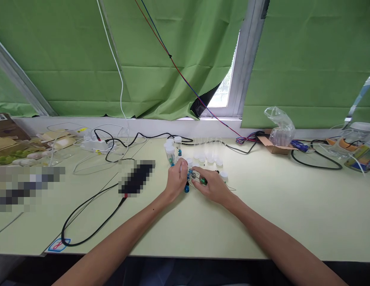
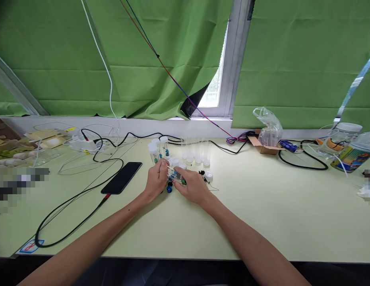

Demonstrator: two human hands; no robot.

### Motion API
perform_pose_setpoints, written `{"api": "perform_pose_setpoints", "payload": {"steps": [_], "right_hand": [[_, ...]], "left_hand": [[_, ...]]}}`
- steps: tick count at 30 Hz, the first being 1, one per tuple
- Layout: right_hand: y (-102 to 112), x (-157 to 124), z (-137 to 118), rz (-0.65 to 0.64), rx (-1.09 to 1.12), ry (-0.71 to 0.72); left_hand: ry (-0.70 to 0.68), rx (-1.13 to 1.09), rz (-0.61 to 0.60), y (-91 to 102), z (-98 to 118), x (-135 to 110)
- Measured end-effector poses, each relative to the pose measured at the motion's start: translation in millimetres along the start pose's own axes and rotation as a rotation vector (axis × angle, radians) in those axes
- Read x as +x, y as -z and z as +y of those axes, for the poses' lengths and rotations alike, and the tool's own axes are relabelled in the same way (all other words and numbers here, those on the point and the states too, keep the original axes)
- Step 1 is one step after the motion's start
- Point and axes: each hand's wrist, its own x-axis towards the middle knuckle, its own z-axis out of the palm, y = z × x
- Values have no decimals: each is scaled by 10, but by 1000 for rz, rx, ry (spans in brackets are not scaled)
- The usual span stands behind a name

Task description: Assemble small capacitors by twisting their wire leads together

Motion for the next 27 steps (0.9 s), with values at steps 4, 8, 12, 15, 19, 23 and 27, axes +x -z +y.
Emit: {"api": "perform_pose_setpoints", "payload": {"steps": [4,8,12,15,19,23,27], "right_hand": [[-7,0,5,-2,0,4],[-4,-4,6,-4,5,-4],[-10,-9,16,-6,14,-14],[-15,-11,23,-4,19,-8],[-1,-5,2,-7,20,-10],[30,10,-35,-8,10,-29],[48,19,-38,-27,-13,-46]], "left_hand": [[-10,22,-10,1,-18,-1],[-10,37,-19,1,-28,-2],[-12,39,-28,-3,-31,-5],[-16,37,-22,-7,-31,-9],[25,-29,-31,-8,-20,-11],[146,-245,-71,0,-1,4],[242,-435,-131,8,9,38]]}}
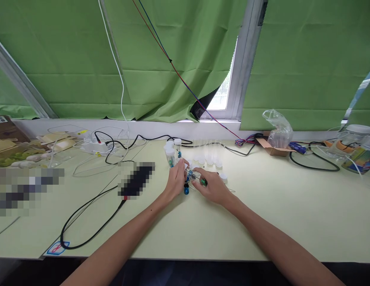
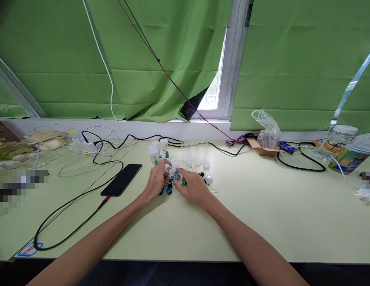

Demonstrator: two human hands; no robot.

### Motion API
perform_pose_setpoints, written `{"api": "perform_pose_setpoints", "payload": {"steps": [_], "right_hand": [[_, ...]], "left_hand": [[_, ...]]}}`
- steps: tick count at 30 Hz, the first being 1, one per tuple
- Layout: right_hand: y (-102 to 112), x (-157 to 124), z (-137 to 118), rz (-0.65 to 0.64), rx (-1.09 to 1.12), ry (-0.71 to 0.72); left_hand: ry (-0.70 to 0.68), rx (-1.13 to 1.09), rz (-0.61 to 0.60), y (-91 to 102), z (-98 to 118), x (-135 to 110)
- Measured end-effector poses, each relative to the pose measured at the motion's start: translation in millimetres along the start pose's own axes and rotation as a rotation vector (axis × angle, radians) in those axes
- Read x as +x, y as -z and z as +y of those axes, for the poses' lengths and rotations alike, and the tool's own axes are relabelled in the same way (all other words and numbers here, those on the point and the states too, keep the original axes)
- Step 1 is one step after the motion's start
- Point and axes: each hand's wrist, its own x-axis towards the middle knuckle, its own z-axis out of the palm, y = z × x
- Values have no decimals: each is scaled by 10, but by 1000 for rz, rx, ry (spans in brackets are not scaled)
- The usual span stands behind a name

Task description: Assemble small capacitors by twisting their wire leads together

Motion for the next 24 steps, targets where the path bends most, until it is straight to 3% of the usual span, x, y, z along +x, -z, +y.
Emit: {"api": "perform_pose_setpoints", "payload": {"steps": [8,16,24], "right_hand": [[17,4,9,-67,-9,-48],[29,3,18,-96,19,-22],[20,3,29,-99,39,-19]], "left_hand": [[72,-77,-83,17,20,26],[-106,369,-36,16,92,-21],[-151,464,-20,3,94,-42]]}}
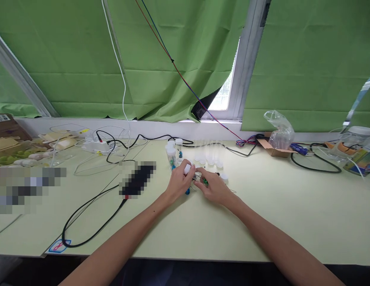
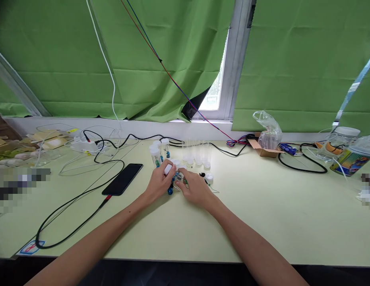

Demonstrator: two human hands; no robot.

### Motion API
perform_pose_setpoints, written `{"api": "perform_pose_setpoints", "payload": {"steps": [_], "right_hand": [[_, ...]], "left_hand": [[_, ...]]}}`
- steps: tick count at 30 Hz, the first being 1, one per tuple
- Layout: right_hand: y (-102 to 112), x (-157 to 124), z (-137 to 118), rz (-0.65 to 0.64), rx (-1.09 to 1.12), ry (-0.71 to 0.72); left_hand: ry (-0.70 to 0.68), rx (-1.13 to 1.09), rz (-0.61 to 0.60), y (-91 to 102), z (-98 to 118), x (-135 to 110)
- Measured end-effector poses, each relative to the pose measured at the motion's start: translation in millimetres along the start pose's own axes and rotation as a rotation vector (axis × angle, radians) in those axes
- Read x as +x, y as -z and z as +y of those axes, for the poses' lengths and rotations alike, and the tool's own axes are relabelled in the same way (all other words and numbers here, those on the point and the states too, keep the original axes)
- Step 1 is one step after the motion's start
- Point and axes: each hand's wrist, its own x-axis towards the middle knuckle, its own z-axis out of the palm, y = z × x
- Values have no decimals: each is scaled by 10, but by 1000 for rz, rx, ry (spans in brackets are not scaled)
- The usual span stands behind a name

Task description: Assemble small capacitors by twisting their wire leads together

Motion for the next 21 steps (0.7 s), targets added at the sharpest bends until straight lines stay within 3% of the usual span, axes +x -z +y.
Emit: {"api": "perform_pose_setpoints", "payload": {"steps": [21], "right_hand": [[-10,-8,29,-6,0,13]], "left_hand": [[-17,63,29,-24,-51,1]]}}
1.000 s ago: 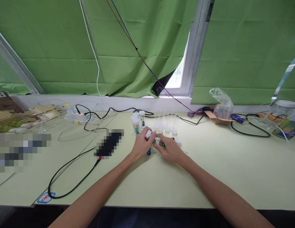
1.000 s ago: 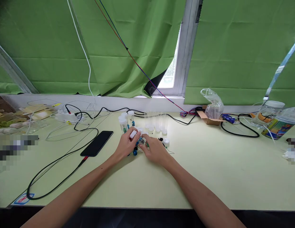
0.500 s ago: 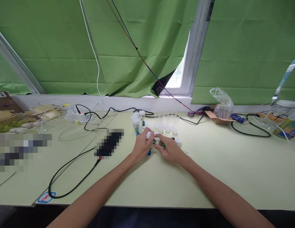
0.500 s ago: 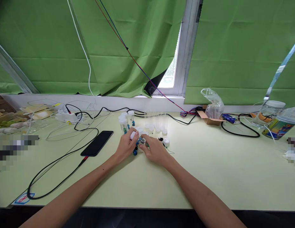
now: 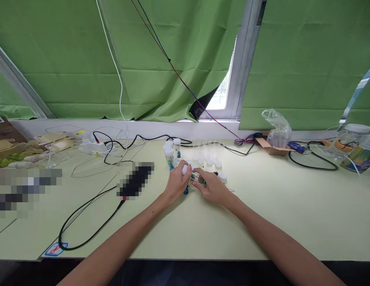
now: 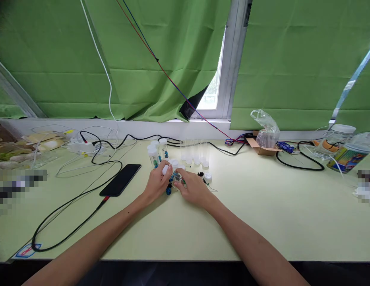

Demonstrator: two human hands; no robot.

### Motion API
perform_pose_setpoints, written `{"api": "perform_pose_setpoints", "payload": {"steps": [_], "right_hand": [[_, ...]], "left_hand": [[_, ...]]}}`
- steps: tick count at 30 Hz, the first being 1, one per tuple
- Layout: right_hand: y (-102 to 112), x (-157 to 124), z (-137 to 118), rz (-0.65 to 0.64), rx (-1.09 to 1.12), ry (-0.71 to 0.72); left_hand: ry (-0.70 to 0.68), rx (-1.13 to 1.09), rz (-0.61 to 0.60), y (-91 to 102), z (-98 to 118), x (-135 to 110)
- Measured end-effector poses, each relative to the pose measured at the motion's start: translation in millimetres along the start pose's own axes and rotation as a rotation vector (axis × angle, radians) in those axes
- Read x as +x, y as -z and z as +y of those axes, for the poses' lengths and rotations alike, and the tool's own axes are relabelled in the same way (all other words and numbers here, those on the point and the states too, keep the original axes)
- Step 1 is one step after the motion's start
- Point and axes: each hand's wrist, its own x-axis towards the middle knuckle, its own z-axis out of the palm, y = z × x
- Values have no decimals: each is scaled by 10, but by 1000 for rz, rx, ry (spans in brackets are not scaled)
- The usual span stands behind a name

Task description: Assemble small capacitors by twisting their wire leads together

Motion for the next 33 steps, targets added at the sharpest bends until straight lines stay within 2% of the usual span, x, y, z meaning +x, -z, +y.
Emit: {"api": "perform_pose_setpoints", "payload": {"steps": [14,20,25,29,33], "right_hand": [[-14,3,-22,13,8,-2],[-36,29,-44,132,11,71],[-25,51,-46,235,18,108],[6,66,-15,343,39,61],[19,79,27,408,85,-4]], "left_hand": [[-9,-30,31,-29,-24,-6],[-63,-58,-29,-81,-1,-47],[-7,-190,-45,-102,39,-79],[-8,-330,-21,-131,33,-99],[-48,-294,6,-164,3,-123]]}}
